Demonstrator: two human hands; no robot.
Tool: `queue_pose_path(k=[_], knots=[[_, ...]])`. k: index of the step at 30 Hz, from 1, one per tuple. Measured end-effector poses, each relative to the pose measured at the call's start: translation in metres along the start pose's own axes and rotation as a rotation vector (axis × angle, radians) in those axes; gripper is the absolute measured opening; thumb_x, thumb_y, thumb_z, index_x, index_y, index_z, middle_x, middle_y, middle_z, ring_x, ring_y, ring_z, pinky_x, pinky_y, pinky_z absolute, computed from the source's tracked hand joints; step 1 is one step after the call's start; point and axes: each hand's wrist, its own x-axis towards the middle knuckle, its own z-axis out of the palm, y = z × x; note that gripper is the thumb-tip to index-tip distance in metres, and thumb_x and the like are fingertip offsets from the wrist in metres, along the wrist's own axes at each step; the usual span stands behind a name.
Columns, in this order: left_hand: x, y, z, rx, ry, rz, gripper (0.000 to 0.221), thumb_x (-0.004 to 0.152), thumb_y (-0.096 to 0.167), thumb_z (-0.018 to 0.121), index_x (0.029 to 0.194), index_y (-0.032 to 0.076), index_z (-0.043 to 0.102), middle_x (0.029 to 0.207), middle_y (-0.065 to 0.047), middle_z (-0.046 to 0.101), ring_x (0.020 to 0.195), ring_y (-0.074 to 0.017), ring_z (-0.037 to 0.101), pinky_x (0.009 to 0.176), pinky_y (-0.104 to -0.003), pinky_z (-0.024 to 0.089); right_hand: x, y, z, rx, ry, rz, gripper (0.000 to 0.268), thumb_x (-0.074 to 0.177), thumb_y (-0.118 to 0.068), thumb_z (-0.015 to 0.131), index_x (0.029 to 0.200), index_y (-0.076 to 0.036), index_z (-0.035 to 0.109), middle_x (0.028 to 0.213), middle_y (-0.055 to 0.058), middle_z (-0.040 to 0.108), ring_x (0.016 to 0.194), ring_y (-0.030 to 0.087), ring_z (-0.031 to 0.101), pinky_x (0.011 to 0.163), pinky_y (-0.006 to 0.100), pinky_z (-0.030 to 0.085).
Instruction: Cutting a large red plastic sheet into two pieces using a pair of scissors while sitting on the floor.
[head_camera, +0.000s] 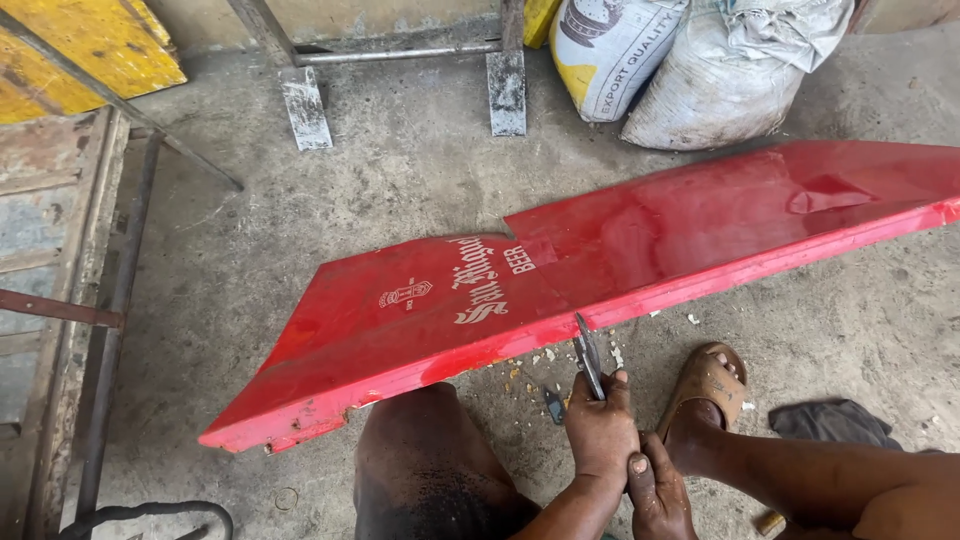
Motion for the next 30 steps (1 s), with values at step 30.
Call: queue_pose_path(k=[30], knots=[[0.001,0.018,-0.004,-0.137,-0.055,-0.126,0.033,0.098,0.036,0.081,0.087,0.015,0.059,0.067,0.004,0.05,0.053,-0.0107,0.047,0.048,-0.026,0.042,-0.008,-0.032,0.005,0.208,0.009,0.21,0.037,0.105,-0.019,0.048,0.123,0.007,0.067,0.078,0.019,0.063,0.067,0.025,0.057,0.062,0.041,0.05]])
